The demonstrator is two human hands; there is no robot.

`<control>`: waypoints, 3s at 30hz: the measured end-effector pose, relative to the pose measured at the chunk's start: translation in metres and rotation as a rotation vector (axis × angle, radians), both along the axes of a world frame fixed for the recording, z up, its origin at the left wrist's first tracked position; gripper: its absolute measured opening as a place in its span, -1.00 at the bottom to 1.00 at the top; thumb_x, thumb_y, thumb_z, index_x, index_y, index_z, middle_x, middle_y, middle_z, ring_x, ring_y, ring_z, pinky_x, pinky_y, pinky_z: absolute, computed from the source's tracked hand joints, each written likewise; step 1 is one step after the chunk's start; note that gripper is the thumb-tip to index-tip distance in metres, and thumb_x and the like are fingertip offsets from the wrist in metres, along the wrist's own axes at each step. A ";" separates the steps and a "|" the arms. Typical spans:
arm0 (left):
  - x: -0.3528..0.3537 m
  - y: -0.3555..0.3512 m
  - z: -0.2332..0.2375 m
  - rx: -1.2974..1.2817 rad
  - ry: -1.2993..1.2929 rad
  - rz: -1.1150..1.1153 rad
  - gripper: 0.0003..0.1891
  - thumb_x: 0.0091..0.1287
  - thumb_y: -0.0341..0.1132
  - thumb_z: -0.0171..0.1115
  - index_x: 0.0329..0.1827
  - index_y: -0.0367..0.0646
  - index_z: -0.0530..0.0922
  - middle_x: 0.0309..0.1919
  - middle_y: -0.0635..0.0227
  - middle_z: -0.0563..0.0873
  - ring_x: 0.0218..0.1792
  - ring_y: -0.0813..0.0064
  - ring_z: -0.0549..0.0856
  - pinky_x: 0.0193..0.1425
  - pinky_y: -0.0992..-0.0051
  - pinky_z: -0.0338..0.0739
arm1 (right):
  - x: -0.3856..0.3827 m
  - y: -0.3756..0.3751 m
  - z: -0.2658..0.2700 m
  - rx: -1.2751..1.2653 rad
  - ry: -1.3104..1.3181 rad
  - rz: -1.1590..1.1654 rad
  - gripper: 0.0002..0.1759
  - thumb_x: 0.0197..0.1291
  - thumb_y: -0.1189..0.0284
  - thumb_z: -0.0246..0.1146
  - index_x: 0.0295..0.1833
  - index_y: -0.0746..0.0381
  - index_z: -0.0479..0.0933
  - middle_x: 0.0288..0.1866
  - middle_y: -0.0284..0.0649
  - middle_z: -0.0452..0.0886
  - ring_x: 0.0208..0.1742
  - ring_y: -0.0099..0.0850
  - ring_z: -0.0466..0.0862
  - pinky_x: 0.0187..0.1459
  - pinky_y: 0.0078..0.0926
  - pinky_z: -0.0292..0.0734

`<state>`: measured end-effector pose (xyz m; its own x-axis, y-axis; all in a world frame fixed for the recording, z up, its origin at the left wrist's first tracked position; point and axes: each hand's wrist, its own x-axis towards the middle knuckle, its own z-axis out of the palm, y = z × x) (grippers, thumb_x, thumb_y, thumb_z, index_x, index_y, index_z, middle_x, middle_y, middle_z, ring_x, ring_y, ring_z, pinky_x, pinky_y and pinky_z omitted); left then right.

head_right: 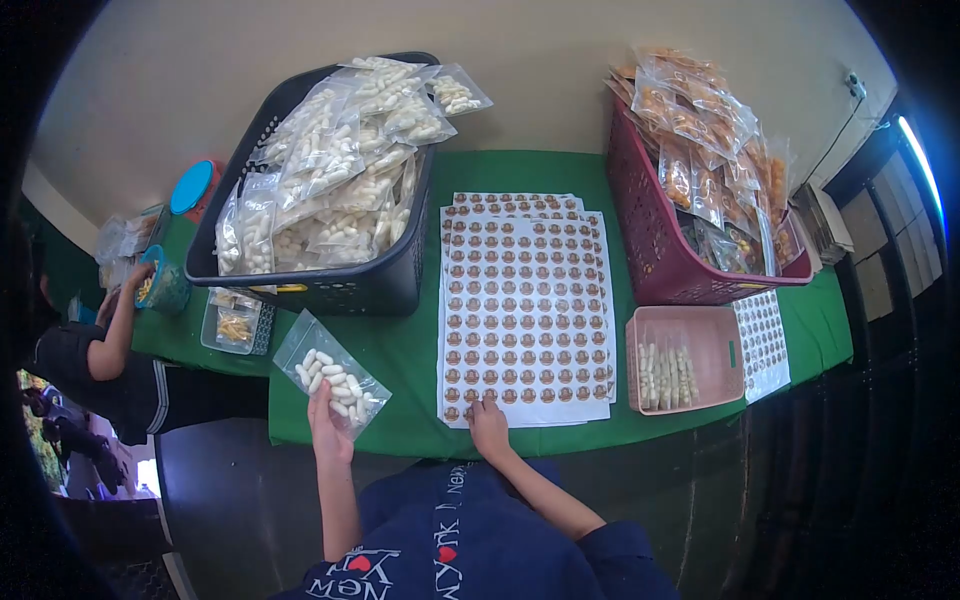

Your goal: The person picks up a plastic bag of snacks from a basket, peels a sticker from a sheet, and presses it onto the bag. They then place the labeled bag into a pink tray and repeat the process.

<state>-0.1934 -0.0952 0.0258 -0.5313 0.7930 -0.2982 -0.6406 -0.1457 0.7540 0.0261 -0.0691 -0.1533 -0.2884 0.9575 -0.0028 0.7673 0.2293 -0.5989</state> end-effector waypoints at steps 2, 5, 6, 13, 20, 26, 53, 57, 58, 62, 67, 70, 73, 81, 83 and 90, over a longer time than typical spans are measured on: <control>0.001 -0.001 0.000 0.007 0.012 -0.008 -0.66 0.30 -0.33 0.03 0.11 -0.22 0.33 -0.06 0.31 0.51 -0.07 0.53 0.53 -0.01 0.49 0.47 | 0.003 0.000 -0.002 -0.008 0.029 0.015 -0.77 -0.12 0.54 0.25 -0.27 0.33 0.44 -0.29 -0.06 0.47 -0.29 -0.11 0.53 -0.28 -0.24 0.45; -0.002 -0.004 -0.010 0.020 -0.010 -0.006 -0.67 0.31 -0.34 0.02 0.11 -0.21 0.32 -0.06 0.32 0.51 -0.06 0.52 0.53 -0.01 0.49 0.47 | 0.004 0.004 -0.003 -0.014 0.064 0.027 -0.78 -0.12 0.53 0.25 -0.28 0.33 0.44 -0.33 -0.08 0.48 -0.32 -0.13 0.53 -0.29 -0.26 0.44; -0.002 -0.006 -0.011 0.025 -0.024 -0.010 -0.67 0.31 -0.34 0.02 0.11 -0.21 0.32 -0.06 0.32 0.51 -0.06 0.52 0.53 -0.01 0.49 0.47 | 0.005 0.005 -0.002 -0.033 0.076 0.030 -0.79 -0.11 0.53 0.25 -0.29 0.32 0.44 -0.34 -0.08 0.48 -0.32 -0.14 0.54 -0.29 -0.26 0.44; -0.001 -0.008 -0.015 0.028 0.000 0.009 -0.67 0.33 -0.32 -0.02 0.12 -0.22 0.31 -0.05 0.31 0.49 -0.05 0.52 0.52 0.02 0.48 0.47 | 0.005 0.010 0.001 -0.080 0.071 0.011 -0.85 -0.07 0.54 0.21 -0.32 0.30 0.44 -0.37 -0.12 0.49 -0.36 -0.19 0.55 -0.32 -0.29 0.44; 0.006 -0.006 -0.010 0.002 0.016 0.011 -0.68 0.33 -0.33 -0.02 0.11 -0.23 0.32 -0.06 0.30 0.50 -0.05 0.52 0.52 0.03 0.49 0.47 | 0.006 0.010 0.003 -0.101 0.106 0.009 -0.86 -0.07 0.50 0.21 -0.34 0.29 0.45 -0.38 -0.11 0.48 -0.37 -0.19 0.54 -0.33 -0.29 0.44; 0.007 -0.002 -0.014 0.010 0.060 0.022 -0.67 0.32 -0.37 0.00 0.12 -0.25 0.30 -0.03 0.29 0.49 -0.02 0.52 0.51 0.02 0.50 0.46 | 0.003 0.005 -0.005 0.001 0.018 0.003 -0.88 -0.06 0.53 0.19 -0.35 0.32 0.44 -0.39 -0.10 0.45 -0.38 -0.14 0.52 -0.33 -0.27 0.43; 0.001 0.020 -0.022 -0.059 0.155 0.062 -0.68 0.31 -0.36 0.03 0.10 -0.27 0.30 -0.05 0.28 0.51 -0.08 0.55 0.53 0.00 0.53 0.45 | 0.002 0.008 -0.018 0.051 -0.079 0.168 -0.82 -0.05 0.52 0.16 -0.32 0.37 0.38 -0.39 -0.03 0.43 -0.31 -0.09 0.50 -0.31 -0.22 0.44; -0.001 0.020 -0.020 -0.062 0.146 0.057 -0.68 0.31 -0.37 0.03 0.09 -0.26 0.31 -0.07 0.29 0.52 -0.08 0.57 0.54 -0.02 0.55 0.45 | 0.000 0.008 -0.001 0.017 0.022 0.084 -0.82 -0.07 0.56 0.16 -0.30 0.37 0.37 -0.39 -0.04 0.41 -0.33 -0.08 0.48 -0.31 -0.24 0.43; -0.002 0.020 -0.021 -0.060 0.159 0.056 -0.68 0.31 -0.37 0.03 0.09 -0.26 0.31 -0.07 0.30 0.52 -0.08 0.57 0.54 -0.02 0.55 0.45 | 0.000 0.008 -0.002 0.006 0.024 0.101 -0.82 -0.07 0.56 0.16 -0.29 0.36 0.37 -0.39 -0.04 0.40 -0.33 -0.08 0.48 -0.31 -0.24 0.43; -0.004 0.019 -0.019 -0.068 0.191 0.057 -0.69 0.30 -0.37 0.04 0.07 -0.26 0.31 -0.06 0.29 0.51 -0.08 0.56 0.54 -0.02 0.55 0.44 | 0.004 0.010 -0.003 0.015 0.083 0.153 -0.83 -0.07 0.58 0.17 -0.29 0.33 0.39 -0.40 -0.03 0.39 -0.32 -0.07 0.47 -0.30 -0.24 0.42; -0.003 0.015 -0.027 -0.115 0.157 0.014 -0.69 0.30 -0.37 0.04 0.07 -0.27 0.31 -0.07 0.27 0.53 -0.10 0.55 0.55 -0.02 0.54 0.45 | 0.011 0.013 0.003 -0.153 0.236 0.177 -0.90 0.02 0.57 0.13 -0.31 0.32 0.39 -0.35 -0.08 0.45 -0.27 -0.20 0.50 -0.26 -0.35 0.41; -0.002 0.017 -0.025 -0.106 0.092 -0.094 -0.69 0.28 -0.40 0.07 0.06 -0.28 0.34 -0.10 0.27 0.56 -0.12 0.54 0.57 -0.08 0.55 0.49 | 0.019 0.024 0.011 -0.477 0.518 0.172 -0.92 0.11 0.53 0.10 -0.28 0.27 0.37 -0.29 -0.20 0.50 -0.22 -0.37 0.52 -0.21 -0.46 0.40; -0.001 0.021 -0.018 -0.149 0.007 -0.283 -0.71 0.24 -0.44 0.11 0.02 -0.29 0.38 -0.12 0.29 0.58 -0.17 0.56 0.60 -0.14 0.58 0.52 | 0.021 0.046 0.047 -0.781 0.801 0.058 -0.91 0.18 0.47 0.09 -0.22 0.20 0.34 -0.28 -0.37 0.47 -0.21 -0.60 0.46 -0.18 -0.57 0.36; 0.017 0.033 -0.005 -0.043 0.165 -0.596 -0.67 0.21 -0.45 0.16 0.04 -0.29 0.39 -0.11 0.33 0.59 -0.18 0.61 0.60 -0.10 0.60 0.49 | -0.020 0.084 0.213 -0.458 0.918 0.219 -0.80 0.07 0.53 0.21 -0.14 0.27 0.46 -0.34 -0.36 0.52 -0.27 -0.63 0.48 -0.18 -0.66 0.36; 0.021 0.032 0.002 -0.007 0.166 -0.593 -0.68 0.21 -0.46 0.16 0.03 -0.29 0.40 -0.11 0.33 0.59 -0.16 0.62 0.58 -0.09 0.59 0.48 | -0.033 0.076 0.217 -0.377 0.903 0.200 -0.77 0.03 0.53 0.24 -0.15 0.28 0.46 -0.37 -0.35 0.53 -0.29 -0.63 0.48 -0.20 -0.67 0.36; 0.024 0.025 0.000 -0.065 0.198 -0.520 -0.69 0.34 -0.27 0.00 0.02 -0.30 0.42 -0.13 0.34 0.59 -0.16 0.67 0.55 -0.08 0.63 0.43 | -0.053 0.060 0.210 -0.206 0.838 0.140 -0.74 -0.05 0.53 0.30 -0.19 0.31 0.46 -0.48 -0.28 0.60 -0.42 -0.62 0.52 -0.32 -0.65 0.40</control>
